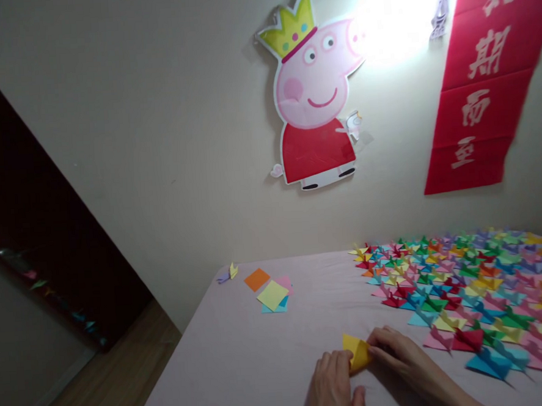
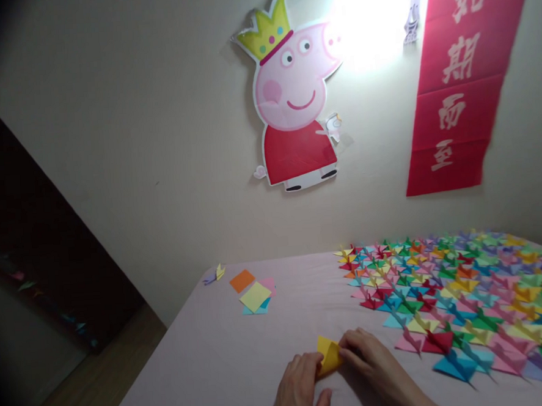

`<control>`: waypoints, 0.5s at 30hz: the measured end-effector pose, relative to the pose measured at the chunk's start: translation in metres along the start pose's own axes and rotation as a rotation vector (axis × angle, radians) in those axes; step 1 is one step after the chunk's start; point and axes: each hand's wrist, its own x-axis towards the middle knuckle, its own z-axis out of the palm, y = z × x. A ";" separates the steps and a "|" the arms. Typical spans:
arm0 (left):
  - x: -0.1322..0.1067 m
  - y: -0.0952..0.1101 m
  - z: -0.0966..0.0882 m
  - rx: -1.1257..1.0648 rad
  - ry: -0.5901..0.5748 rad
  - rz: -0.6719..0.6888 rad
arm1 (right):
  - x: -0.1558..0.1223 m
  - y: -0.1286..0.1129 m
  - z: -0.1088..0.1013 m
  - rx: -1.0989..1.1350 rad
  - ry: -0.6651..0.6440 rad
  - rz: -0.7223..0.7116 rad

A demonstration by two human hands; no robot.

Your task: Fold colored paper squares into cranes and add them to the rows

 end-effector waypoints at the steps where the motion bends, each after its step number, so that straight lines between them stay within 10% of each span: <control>1: -0.002 -0.001 0.004 -0.002 0.002 0.001 | 0.002 -0.001 0.001 -0.007 0.005 0.012; 15: -0.002 -0.033 0.061 0.186 0.135 0.011 | 0.016 -0.004 0.019 -0.131 0.015 0.050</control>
